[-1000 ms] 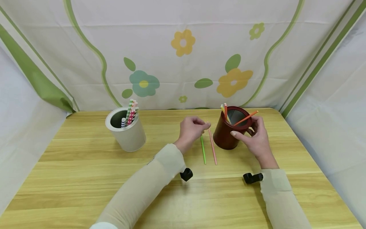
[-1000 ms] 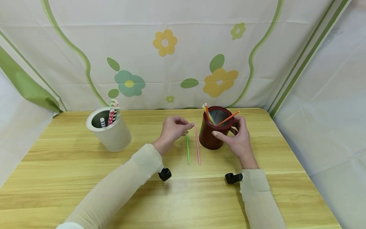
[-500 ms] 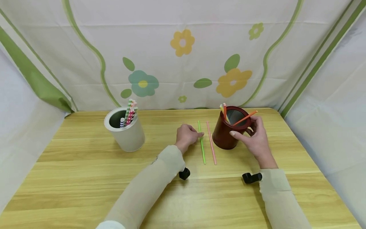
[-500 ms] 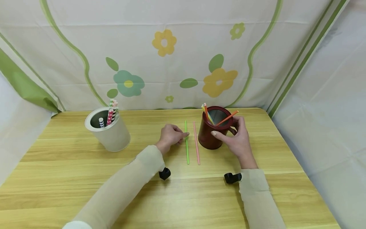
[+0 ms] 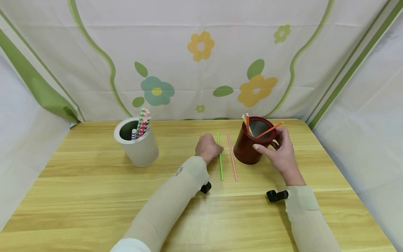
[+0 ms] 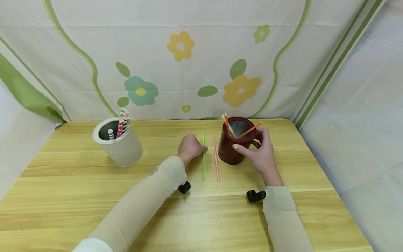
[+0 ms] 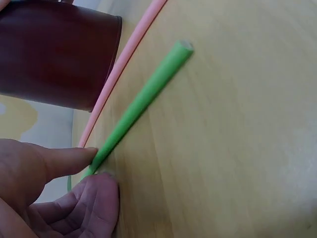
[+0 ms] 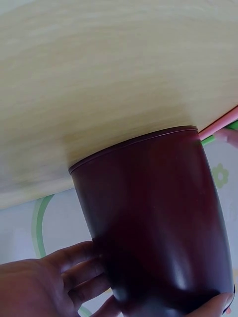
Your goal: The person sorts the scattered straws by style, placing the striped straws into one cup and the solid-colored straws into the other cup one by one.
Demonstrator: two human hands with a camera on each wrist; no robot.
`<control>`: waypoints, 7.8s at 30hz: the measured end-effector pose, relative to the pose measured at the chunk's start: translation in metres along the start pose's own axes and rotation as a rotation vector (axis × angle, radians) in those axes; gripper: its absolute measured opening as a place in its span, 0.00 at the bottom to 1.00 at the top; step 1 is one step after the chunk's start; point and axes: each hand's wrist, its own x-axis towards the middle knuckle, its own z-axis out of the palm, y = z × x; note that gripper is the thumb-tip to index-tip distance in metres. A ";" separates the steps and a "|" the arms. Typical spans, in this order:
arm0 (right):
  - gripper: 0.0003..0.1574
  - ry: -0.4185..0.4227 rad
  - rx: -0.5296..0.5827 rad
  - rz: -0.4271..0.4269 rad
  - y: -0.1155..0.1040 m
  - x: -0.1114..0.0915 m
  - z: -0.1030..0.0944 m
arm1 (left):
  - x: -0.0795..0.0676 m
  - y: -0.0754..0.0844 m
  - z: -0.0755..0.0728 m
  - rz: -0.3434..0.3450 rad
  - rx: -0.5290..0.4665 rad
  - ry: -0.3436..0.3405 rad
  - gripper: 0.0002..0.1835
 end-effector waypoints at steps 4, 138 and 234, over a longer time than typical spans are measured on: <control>0.40 -0.001 -0.001 -0.002 -0.001 0.000 0.000 | 0.009 -0.005 0.001 0.013 -0.009 -0.012 0.10; 0.42 -0.004 -0.003 0.026 0.000 -0.002 0.001 | -0.077 0.024 -0.092 0.415 -1.011 0.377 0.10; 0.41 -0.009 0.002 0.019 0.001 -0.002 0.000 | -0.112 0.084 -0.022 0.438 -1.002 0.196 0.06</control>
